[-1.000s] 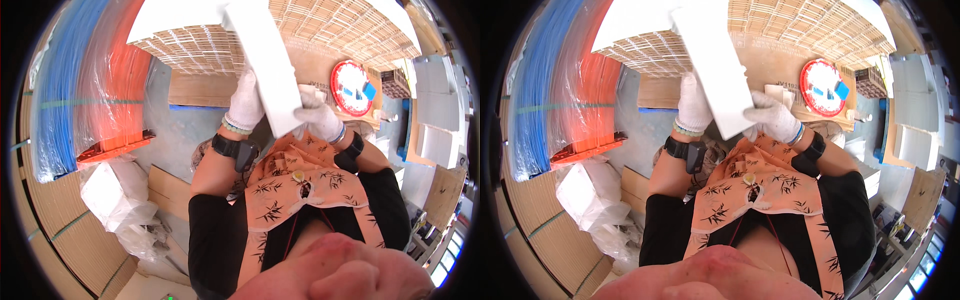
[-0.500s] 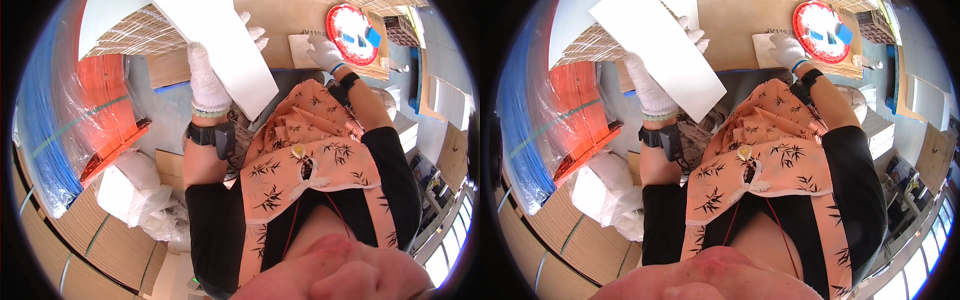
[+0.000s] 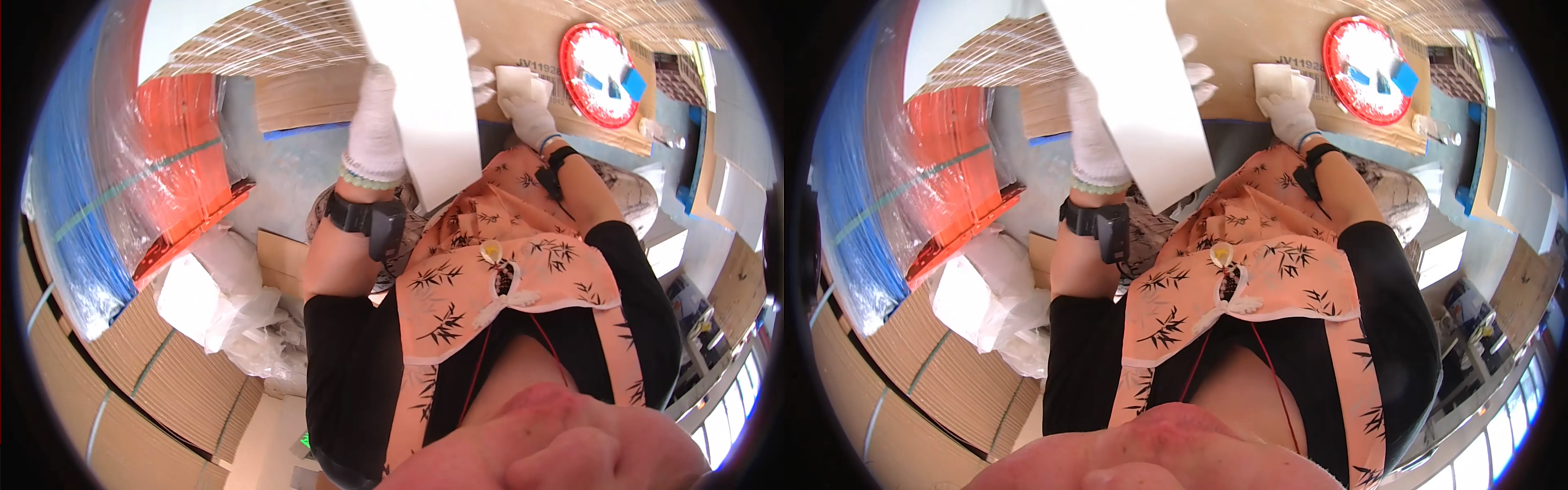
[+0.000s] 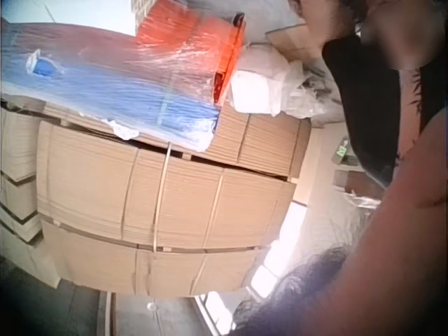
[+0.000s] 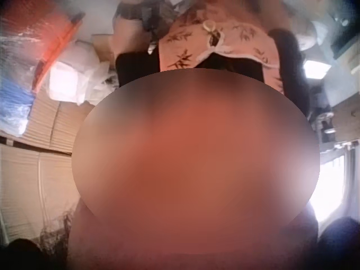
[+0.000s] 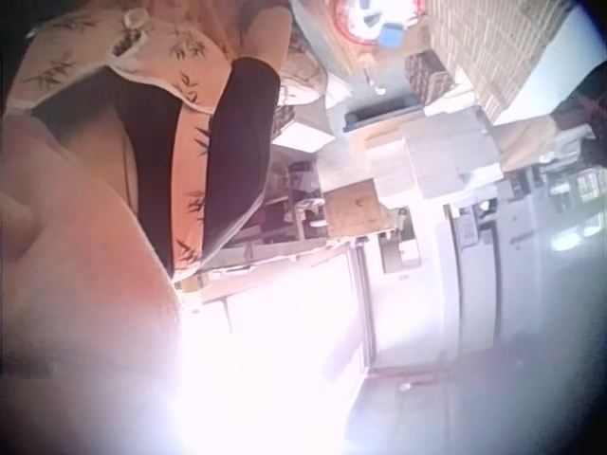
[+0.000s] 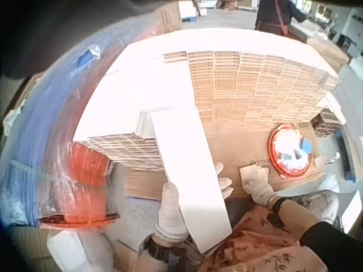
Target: The person is wiping down white rectangular boards with a blue sponge and a cloth.
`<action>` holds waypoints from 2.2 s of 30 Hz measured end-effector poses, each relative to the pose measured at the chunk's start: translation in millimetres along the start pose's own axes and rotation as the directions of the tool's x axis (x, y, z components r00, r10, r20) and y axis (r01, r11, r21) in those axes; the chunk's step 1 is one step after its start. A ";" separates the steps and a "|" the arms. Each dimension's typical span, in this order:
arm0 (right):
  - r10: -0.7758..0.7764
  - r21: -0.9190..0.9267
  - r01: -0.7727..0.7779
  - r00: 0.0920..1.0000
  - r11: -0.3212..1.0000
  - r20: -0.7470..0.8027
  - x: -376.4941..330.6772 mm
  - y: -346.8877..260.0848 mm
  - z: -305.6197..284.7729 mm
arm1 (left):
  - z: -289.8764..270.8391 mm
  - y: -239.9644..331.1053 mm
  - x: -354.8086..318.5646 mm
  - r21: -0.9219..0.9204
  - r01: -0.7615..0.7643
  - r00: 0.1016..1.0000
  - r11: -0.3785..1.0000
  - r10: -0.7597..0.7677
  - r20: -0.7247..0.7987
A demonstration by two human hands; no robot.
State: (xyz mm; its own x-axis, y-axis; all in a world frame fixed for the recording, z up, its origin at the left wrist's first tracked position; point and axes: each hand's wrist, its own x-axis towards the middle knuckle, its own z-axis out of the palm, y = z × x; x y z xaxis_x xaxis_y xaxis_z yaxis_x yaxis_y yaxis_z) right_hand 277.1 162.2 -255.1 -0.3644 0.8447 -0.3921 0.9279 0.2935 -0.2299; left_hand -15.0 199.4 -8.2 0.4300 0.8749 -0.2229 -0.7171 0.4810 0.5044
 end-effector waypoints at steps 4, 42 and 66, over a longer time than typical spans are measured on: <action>0.094 0.006 -0.095 0.975 0.995 -0.201 15.6 18.6 -20.0 | -3.9 -2.6 5.5 -0.113 0.083 0.983 0.990 -0.063 0.174; -0.136 0.142 0.185 0.944 0.972 -0.301 -80.0 -76.0 -106.2 | 2.0 21.4 37.1 -0.068 -0.295 0.943 0.953 0.302 0.139; 0.128 0.585 0.098 0.934 0.805 -0.333 -59.9 -182.2 -233.5 | 8.3 13.7 18.5 0.032 -0.347 0.935 0.937 0.343 0.088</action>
State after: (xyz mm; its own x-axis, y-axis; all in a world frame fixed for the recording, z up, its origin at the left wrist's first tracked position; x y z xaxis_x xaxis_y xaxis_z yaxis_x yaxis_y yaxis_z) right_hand 148.4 162.7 18.2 -0.1951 0.9758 -0.0991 0.6654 0.0574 -0.7442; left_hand -12.3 221.7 1.4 0.2043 0.9782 0.0376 -0.8035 0.1456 0.5772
